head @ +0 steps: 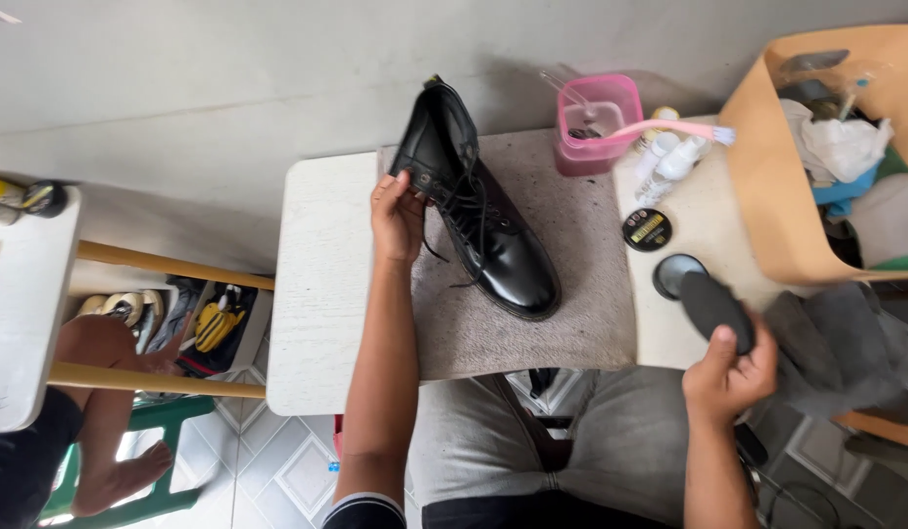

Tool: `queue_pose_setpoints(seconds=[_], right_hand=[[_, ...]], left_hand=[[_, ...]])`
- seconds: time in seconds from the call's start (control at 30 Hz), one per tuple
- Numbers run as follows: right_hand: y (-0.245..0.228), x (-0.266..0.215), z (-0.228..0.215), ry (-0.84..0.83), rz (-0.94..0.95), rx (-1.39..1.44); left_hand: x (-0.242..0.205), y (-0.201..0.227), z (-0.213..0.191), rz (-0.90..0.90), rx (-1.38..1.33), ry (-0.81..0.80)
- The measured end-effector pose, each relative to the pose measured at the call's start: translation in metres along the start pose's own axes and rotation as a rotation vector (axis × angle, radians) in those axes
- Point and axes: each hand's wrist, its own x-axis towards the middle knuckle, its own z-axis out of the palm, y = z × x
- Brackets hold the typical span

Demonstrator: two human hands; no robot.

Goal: The person holds a black leather boot and uses a round polishing sponge to rub the surface. They rotate the boot to polish the toe, sides, and heel, then place it on a towel to continue polishing the upper sections and laces.

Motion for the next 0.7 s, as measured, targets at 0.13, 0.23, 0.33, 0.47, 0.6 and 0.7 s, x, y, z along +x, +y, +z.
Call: queue_pose_setpoints(seconds=[0.13,0.23,0.33,0.47,0.6,0.7], right_hand=[[-0.023,0.05,-0.002,0.006,-0.22,-0.197],[-0.039,0.078,0.005,-0.025,-0.492,-0.169],[-0.033,0.075,0.011,-0.155,-0.624,-0.231],[-0.027,0.062,0.016,-0.445,-0.575,-0.416],[-0.013,0.059,0.014,-0.589,-0.531,-0.518],[-0.004,0.057,0.012,-0.657,-0.422,-0.555]], left_hand=[[0.015,-0.025,-0.028,-0.068,0.012,0.076],[-0.004,0.006,0.016,0.047,0.155,0.042],[-0.002,0.007,0.015,0.058,0.175,0.042],[0.01,-0.012,-0.02,0.091,0.117,0.121],[0.013,-0.017,-0.026,0.1,0.165,0.105],[-0.001,0.006,0.006,0.102,0.179,0.072]])
